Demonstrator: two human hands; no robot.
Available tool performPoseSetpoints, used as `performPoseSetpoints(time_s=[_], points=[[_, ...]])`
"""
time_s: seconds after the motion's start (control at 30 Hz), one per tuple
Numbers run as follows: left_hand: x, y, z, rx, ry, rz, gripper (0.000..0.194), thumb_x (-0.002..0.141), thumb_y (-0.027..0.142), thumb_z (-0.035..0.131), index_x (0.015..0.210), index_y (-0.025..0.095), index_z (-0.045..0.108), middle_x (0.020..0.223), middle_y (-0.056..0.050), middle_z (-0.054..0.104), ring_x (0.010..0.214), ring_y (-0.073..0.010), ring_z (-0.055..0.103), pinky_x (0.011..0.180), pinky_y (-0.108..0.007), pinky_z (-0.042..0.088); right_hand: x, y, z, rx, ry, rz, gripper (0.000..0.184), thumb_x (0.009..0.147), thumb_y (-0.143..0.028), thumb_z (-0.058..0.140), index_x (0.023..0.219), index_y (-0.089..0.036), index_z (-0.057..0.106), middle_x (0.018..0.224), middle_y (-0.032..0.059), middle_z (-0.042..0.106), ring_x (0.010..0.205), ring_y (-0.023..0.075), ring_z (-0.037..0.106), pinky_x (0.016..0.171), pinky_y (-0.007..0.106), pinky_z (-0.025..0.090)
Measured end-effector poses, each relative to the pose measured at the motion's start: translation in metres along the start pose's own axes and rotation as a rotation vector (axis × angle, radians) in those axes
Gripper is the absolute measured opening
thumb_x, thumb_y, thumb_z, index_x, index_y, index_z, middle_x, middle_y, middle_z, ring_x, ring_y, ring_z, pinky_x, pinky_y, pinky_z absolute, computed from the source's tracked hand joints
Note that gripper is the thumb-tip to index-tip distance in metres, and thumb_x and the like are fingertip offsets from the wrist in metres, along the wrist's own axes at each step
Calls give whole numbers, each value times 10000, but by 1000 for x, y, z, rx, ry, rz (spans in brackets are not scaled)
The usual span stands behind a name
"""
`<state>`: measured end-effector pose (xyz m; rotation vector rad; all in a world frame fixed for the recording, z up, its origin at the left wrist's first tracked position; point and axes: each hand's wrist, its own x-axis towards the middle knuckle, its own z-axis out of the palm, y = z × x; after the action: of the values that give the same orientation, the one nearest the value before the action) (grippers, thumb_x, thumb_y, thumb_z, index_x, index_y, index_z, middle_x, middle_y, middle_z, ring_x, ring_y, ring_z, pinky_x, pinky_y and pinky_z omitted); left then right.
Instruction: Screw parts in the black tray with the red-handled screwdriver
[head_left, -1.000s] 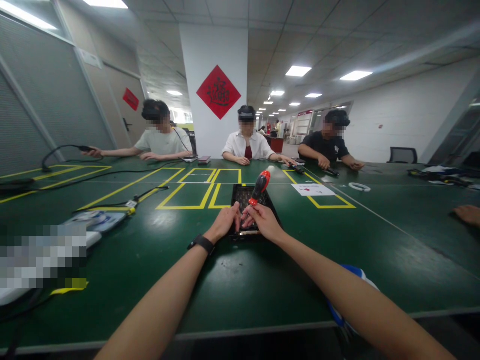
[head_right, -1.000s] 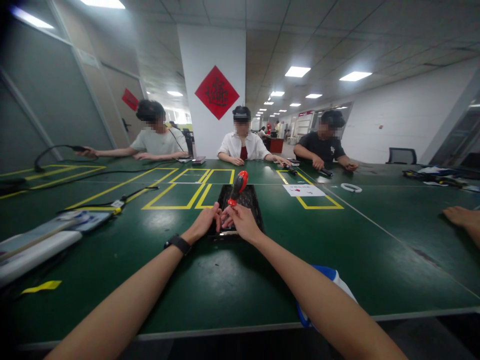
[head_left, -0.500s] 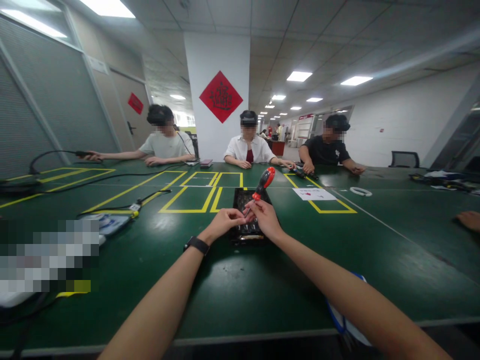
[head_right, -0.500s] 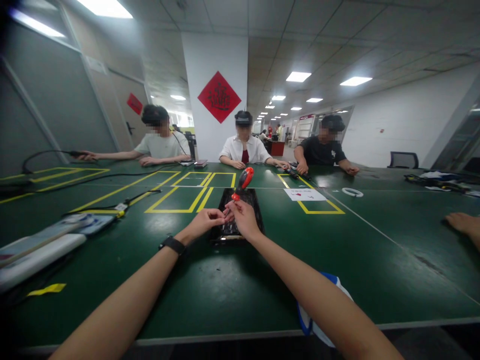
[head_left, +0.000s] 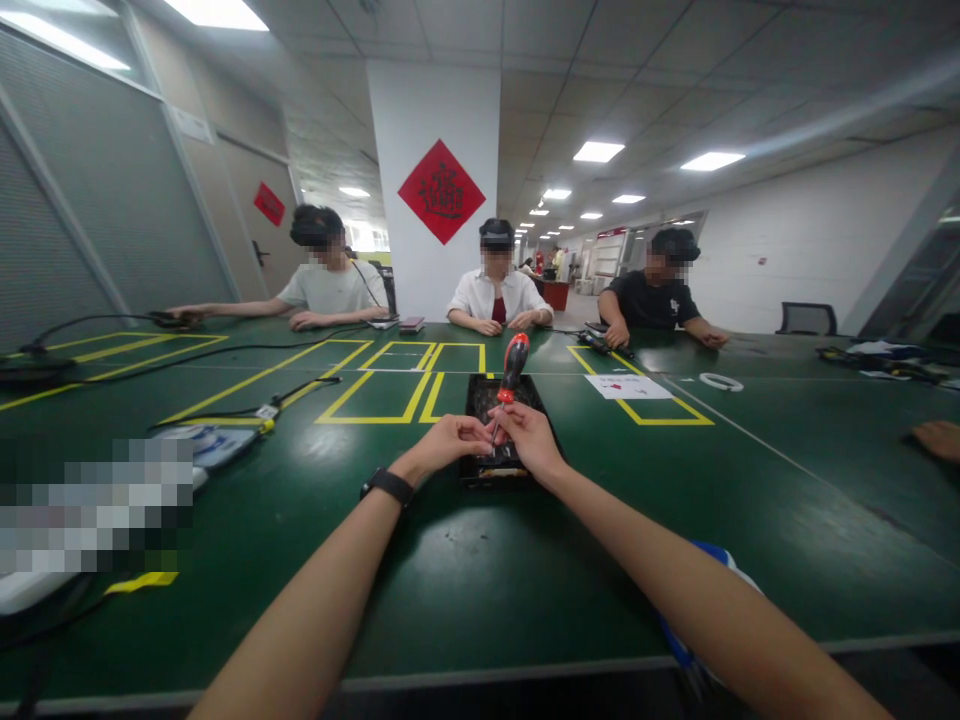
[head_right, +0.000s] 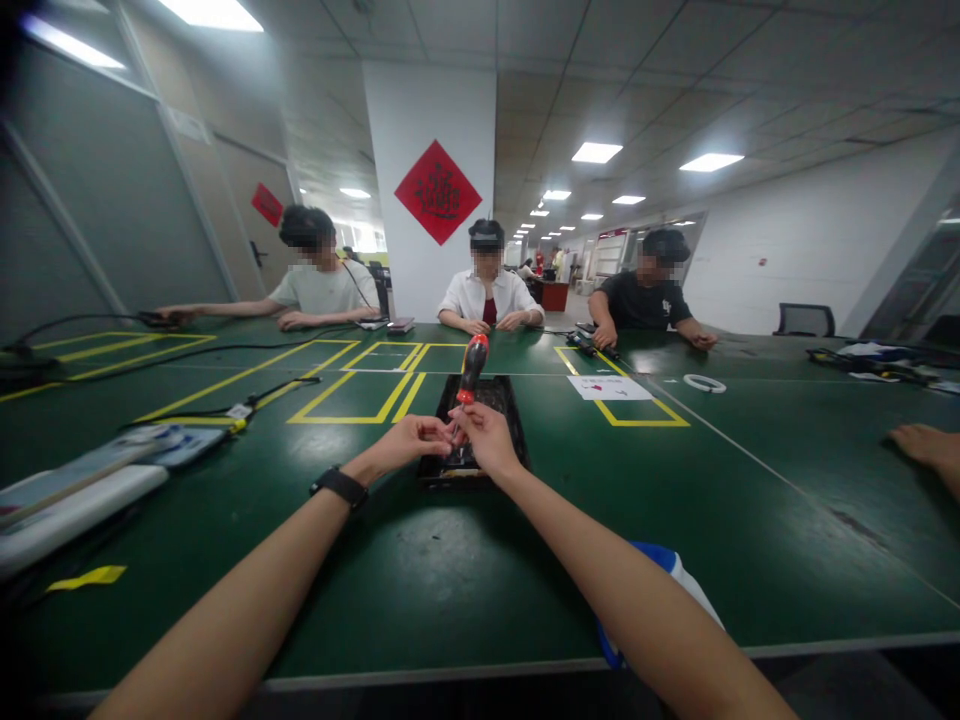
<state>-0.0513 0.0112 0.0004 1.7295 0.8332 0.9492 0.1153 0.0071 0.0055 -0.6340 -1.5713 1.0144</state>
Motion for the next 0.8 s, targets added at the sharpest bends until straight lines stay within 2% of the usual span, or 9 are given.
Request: performPoseSetpoints(time_s=[0.1, 0.23, 0.37, 0.47, 0.6, 0.67, 0.8], points=[[-1, 1, 3, 23, 13, -24, 232, 564, 284, 720, 669, 107, 613, 607, -18, 628, 564, -98, 562, 604, -235, 449, 0, 1, 1, 19, 26, 7, 251, 734, -400, 557, 763, -151, 554, 660, 23, 624, 492, 78, 511, 529, 220, 437], [-2, 5, 6, -20, -20, -16, 249, 561, 265, 724, 687, 105, 583, 648, -2, 610, 593, -86, 551, 614, -221, 440, -2, 0, 4, 20, 22, -6, 239, 725, -389, 573, 769, -157, 535, 634, 0, 607, 482, 74, 508, 516, 212, 429], [-1, 4, 5, -61, -63, 9, 238, 593, 261, 711, 687, 99, 564, 638, 14, 587, 583, -71, 530, 612, -202, 415, -3, -4, 5, 39, 2, -27, 235, 759, -389, 534, 812, -160, 543, 654, 1, 612, 559, 90, 550, 576, 223, 455], [-1, 3, 2, -76, -134, 14, 234, 649, 294, 672, 727, 87, 596, 687, -27, 622, 634, -96, 556, 672, -231, 420, -3, -6, 4, 74, -34, 9, 268, 787, -397, 488, 903, -166, 560, 713, 17, 629, 573, 101, 563, 573, 243, 474], [-2, 5, -3, -53, -201, 22, 267, 692, 331, 630, 766, 74, 634, 779, -80, 653, 725, -131, 582, 761, -265, 415, -2, -3, 2, 155, -74, 56, 285, 729, -369, 573, 938, -176, 551, 795, 30, 632, 543, 104, 566, 536, 269, 490], [-2, 5, -4, -40, -180, 21, 266, 691, 326, 631, 780, 76, 637, 786, -81, 656, 730, -132, 584, 760, -267, 419, -2, 0, 1, 197, -82, 63, 290, 709, -369, 596, 918, -176, 542, 793, 30, 626, 542, 108, 572, 525, 277, 495], [0, 0, -3, -42, -54, 10, 241, 618, 280, 690, 755, 95, 618, 740, -42, 649, 691, -118, 583, 727, -264, 431, -2, 4, 0, 204, -58, 52, 277, 691, -341, 621, 891, -173, 529, 759, 11, 609, 591, 102, 583, 545, 248, 497]])
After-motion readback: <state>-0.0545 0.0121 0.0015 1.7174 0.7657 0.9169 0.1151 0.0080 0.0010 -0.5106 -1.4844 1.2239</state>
